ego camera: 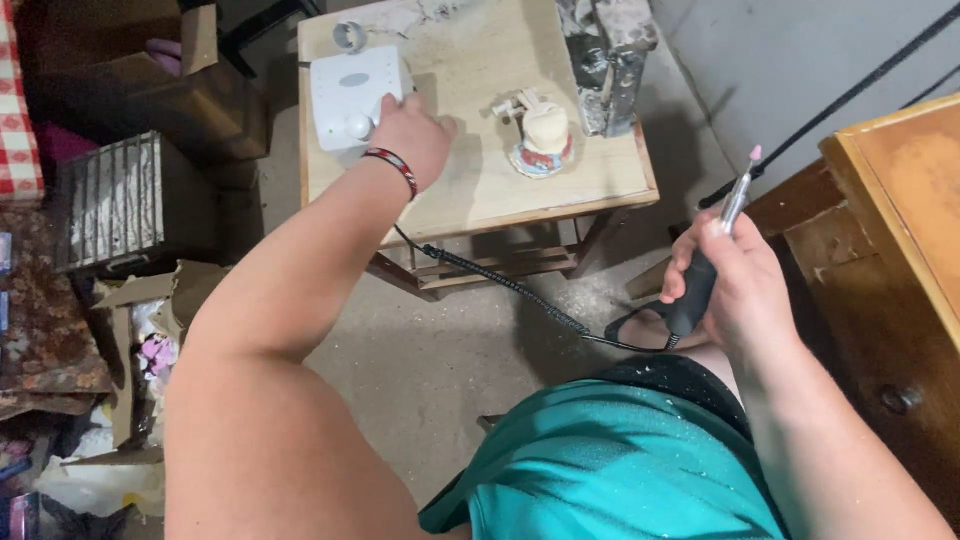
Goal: The person is refining and finalizing a dental prosthesis by applying material with a probe and using a rotary handpiece for shaping and smoothing.
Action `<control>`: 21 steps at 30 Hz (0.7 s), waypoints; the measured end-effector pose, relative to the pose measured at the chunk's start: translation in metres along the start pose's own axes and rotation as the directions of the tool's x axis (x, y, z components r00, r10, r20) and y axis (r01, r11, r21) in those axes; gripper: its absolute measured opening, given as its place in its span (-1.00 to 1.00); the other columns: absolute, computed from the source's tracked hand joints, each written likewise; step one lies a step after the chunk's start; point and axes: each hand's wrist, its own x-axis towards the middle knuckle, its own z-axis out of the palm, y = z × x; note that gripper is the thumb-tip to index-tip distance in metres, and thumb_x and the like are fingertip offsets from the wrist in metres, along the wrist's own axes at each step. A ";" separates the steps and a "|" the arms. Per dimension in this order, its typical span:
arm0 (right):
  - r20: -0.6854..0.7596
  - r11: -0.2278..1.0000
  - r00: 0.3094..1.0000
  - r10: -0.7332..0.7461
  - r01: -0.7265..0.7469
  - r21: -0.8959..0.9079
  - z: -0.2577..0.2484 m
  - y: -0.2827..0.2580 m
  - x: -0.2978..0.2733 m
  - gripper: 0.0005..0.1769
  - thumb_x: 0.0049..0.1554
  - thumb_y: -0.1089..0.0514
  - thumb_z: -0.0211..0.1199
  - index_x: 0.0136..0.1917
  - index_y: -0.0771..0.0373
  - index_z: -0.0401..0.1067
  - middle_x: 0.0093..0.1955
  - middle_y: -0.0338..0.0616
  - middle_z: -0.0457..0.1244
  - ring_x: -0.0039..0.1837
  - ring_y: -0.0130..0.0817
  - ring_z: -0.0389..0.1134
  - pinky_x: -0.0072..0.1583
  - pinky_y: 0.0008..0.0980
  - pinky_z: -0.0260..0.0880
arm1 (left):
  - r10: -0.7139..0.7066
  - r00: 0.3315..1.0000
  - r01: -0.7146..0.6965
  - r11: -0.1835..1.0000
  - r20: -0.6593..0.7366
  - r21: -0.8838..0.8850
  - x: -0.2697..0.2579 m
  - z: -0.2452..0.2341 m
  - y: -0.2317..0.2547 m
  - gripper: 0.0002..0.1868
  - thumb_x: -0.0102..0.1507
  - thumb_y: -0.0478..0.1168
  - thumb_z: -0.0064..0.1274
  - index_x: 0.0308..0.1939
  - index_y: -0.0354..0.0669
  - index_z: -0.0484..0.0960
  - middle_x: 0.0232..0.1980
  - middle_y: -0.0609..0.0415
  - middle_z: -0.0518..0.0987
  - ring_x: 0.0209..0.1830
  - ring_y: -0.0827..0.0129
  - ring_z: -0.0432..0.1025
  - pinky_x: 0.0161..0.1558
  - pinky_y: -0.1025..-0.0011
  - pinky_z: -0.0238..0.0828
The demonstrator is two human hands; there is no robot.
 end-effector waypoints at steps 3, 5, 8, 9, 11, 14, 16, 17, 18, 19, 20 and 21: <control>0.063 0.967 0.996 -0.065 0.079 -0.241 -0.011 -0.007 -0.010 -0.58 0.46 -0.14 -0.09 -0.08 0.16 0.31 -0.26 -0.16 0.18 -0.36 -0.33 0.24 -0.24 -0.38 0.36 | -0.065 0.875 -0.184 0.872 -0.480 -0.453 -0.052 -0.025 0.015 -0.68 0.51 -0.12 -0.15 -0.25 -0.07 0.63 -0.33 0.09 0.61 0.04 0.13 0.40 0.23 0.01 0.38; 0.158 0.857 0.978 -0.136 0.196 -0.476 -0.011 -0.013 -0.012 -0.76 0.43 0.02 -0.09 0.10 0.16 0.31 -0.31 -0.21 0.20 -0.34 -0.38 0.27 -0.15 -0.37 0.33 | -0.113 0.726 -0.458 0.657 -0.679 -0.599 -0.069 -0.018 0.056 -0.82 0.42 -0.16 -0.01 -0.25 -0.03 0.63 -0.27 0.13 0.61 -0.04 0.17 0.41 0.14 0.11 0.32; 0.338 0.630 0.922 -0.189 0.378 -0.678 -0.001 -0.025 -0.015 -0.79 0.34 0.16 0.04 0.23 0.19 0.35 -0.37 -0.17 0.28 -0.29 -0.26 0.34 -0.09 -0.23 0.36 | -0.294 0.591 -0.752 0.137 -0.751 -0.645 -0.100 -0.018 0.115 -0.97 0.29 -0.20 0.24 -0.22 0.02 0.69 -0.23 0.18 0.62 -0.11 0.30 0.44 0.09 0.29 0.34; 0.408 0.582 0.891 -0.196 0.441 -0.683 0.004 -0.028 -0.017 -0.80 0.29 0.16 0.16 0.17 0.21 0.39 -0.38 -0.08 0.33 -0.26 -0.09 0.39 -0.12 -0.10 0.41 | -0.329 0.646 -0.750 -0.108 -0.689 -0.652 -0.113 -0.019 0.135 -0.92 0.25 -0.21 0.34 -0.21 0.03 0.75 -0.25 0.20 0.62 -0.11 0.38 0.46 0.14 0.36 0.41; 0.426 0.553 0.886 -0.184 0.451 -0.701 0.013 -0.033 -0.025 -0.87 0.29 0.13 0.16 0.07 0.18 0.43 -0.38 -0.10 0.31 -0.25 -0.05 0.40 -0.13 -0.10 0.43 | -0.378 0.615 -0.784 -0.199 -0.692 -0.589 -0.118 -0.022 0.162 -0.89 0.23 -0.24 0.37 -0.19 -0.03 0.76 -0.26 0.17 0.63 -0.15 0.38 0.47 0.10 0.37 0.44; 0.443 0.559 0.879 -0.175 0.459 -0.691 0.013 -0.032 -0.028 -0.83 0.27 0.03 0.19 -0.10 0.14 0.46 -0.43 -0.16 0.24 -0.29 -0.11 0.36 -0.17 -0.16 0.41 | -0.468 0.569 -0.823 -0.316 -0.677 -0.473 -0.120 -0.027 0.189 -0.85 0.18 -0.31 0.40 -0.19 -0.12 0.77 -0.27 0.10 0.65 -0.19 0.36 0.48 0.03 0.36 0.49; 0.429 0.605 0.886 -0.174 0.440 -0.663 0.012 -0.029 -0.031 -0.75 0.26 -0.04 0.22 -0.17 0.12 0.44 -0.46 -0.20 0.19 -0.34 -0.20 0.31 -0.18 -0.23 0.37 | -0.492 0.564 -0.826 -0.353 -0.663 -0.440 -0.121 -0.029 0.202 -0.84 0.16 -0.34 0.41 -0.20 -0.16 0.77 -0.27 0.07 0.66 -0.19 0.34 0.48 0.02 0.36 0.50; 0.416 0.570 0.887 -0.199 0.450 -0.687 0.014 -0.030 -0.032 -0.68 0.25 -0.08 0.25 -0.24 0.13 0.41 -0.49 -0.20 0.16 -0.36 -0.19 0.29 -0.21 -0.25 0.34 | -0.503 0.549 -0.835 -0.361 -0.668 -0.414 -0.121 -0.030 0.207 -0.83 0.16 -0.34 0.41 -0.19 -0.16 0.77 -0.27 0.07 0.66 -0.18 0.35 0.47 0.02 0.35 0.50; 0.403 0.534 0.887 -0.224 0.458 -0.711 0.017 -0.031 -0.034 -0.59 0.24 -0.12 0.27 -0.30 0.14 0.37 -0.52 -0.20 0.12 -0.39 -0.18 0.27 -0.23 -0.26 0.31 | -0.515 0.533 -0.845 -0.369 -0.671 -0.388 -0.121 -0.032 0.212 -0.83 0.16 -0.33 0.40 -0.19 -0.15 0.77 -0.26 0.07 0.67 -0.18 0.35 0.47 0.03 0.34 0.50; 0.400 0.535 0.889 -0.223 0.454 -0.712 0.013 -0.027 -0.033 -0.59 0.24 -0.12 0.27 -0.30 0.14 0.37 -0.52 -0.20 0.12 -0.39 -0.18 0.27 -0.23 -0.26 0.31 | -0.512 0.535 -0.843 -0.372 -0.672 -0.389 -0.122 -0.034 0.214 -0.83 0.16 -0.33 0.40 -0.19 -0.15 0.77 -0.26 0.07 0.67 -0.18 0.35 0.47 0.03 0.34 0.50; 0.397 0.524 0.889 -0.227 0.455 -0.719 0.009 -0.022 -0.032 -0.57 0.24 -0.14 0.27 -0.33 0.14 0.37 -0.53 -0.20 0.13 -0.40 -0.19 0.27 -0.24 -0.28 0.31 | -0.517 0.538 -0.839 -0.402 -0.666 -0.366 -0.123 -0.036 0.215 -0.83 0.17 -0.36 0.39 -0.17 -0.17 0.77 -0.25 0.06 0.67 -0.16 0.39 0.46 0.04 0.34 0.50; 0.398 0.512 0.888 -0.232 0.459 -0.726 0.005 -0.019 -0.030 -0.54 0.25 -0.15 0.27 -0.35 0.15 0.37 -0.55 -0.19 0.15 -0.41 -0.20 0.27 -0.25 -0.30 0.32 | -0.523 0.538 -0.836 -0.430 -0.660 -0.341 -0.123 -0.038 0.215 -0.83 0.18 -0.38 0.38 -0.16 -0.18 0.78 -0.24 0.05 0.68 -0.15 0.42 0.45 0.05 0.35 0.50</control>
